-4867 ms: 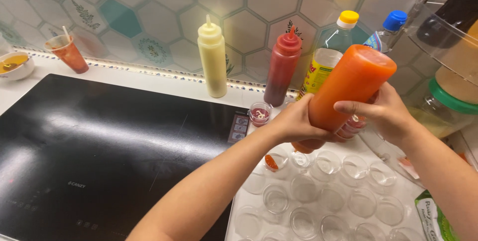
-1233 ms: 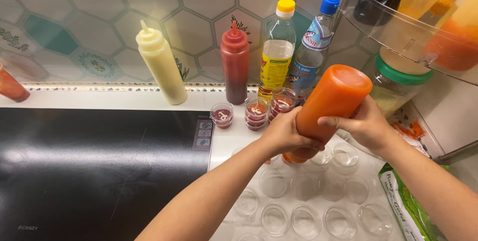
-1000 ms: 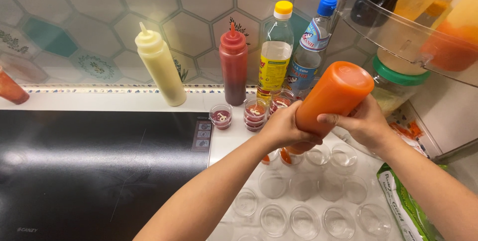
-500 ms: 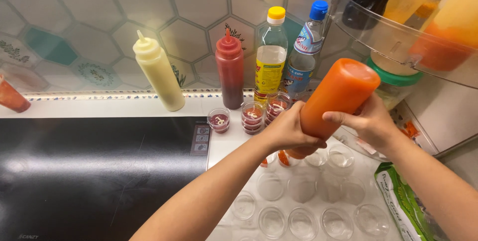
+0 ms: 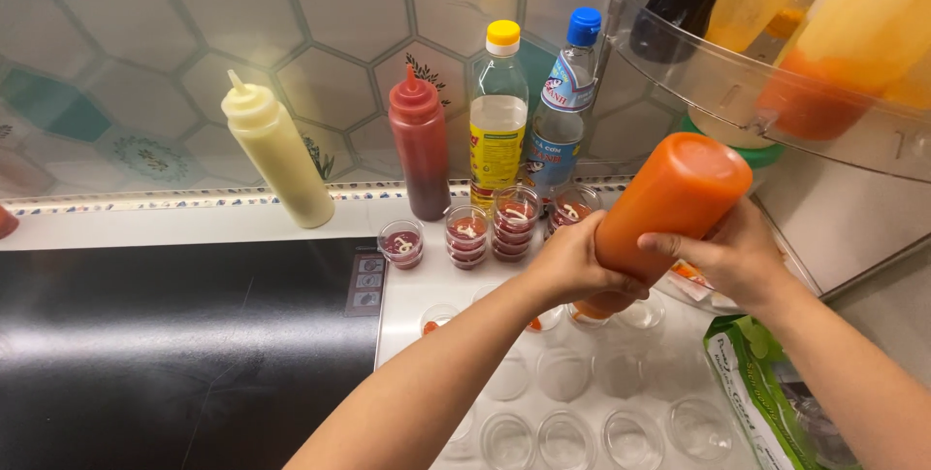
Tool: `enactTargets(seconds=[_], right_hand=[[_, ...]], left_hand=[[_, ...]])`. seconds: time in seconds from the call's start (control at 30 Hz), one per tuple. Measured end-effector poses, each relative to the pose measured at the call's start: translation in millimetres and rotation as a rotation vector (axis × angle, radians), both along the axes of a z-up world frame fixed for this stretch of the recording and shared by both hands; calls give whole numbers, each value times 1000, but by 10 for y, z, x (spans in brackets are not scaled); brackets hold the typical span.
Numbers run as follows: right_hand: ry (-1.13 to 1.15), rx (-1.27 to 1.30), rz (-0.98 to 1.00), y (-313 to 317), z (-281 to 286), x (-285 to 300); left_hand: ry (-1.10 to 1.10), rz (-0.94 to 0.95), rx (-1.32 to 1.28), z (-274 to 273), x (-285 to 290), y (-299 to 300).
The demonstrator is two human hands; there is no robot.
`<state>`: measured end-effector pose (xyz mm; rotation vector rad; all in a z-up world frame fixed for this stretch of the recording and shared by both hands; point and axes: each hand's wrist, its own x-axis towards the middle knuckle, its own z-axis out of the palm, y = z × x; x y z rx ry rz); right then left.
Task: Preparing and filling small condiment cups with various sauces using squeeze bottles.
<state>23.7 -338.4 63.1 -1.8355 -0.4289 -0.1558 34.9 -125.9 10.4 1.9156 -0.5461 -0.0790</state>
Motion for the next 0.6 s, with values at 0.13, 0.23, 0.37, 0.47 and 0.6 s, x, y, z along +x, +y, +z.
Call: enactTargets(seconds=[0.13,0.23,0.37,0.47,0.6], right_hand=[[-39,17,-3,-29,-153,20],[-81,15,-3,-33,-143,15],[-58,-4,10,-27,-103,6],[-43,15,32,-51,-139,38],[-82,-17,1,-87,-161,97]], left_hand=[[-34,-5,-31,-114,68,-12],[-70,-3,-26,-136,113,-18],[-17,-13,-38,-130,76,-44],[-5,-11,-54,-162,64,-62],[-85,37,16,-92,158,-68]])
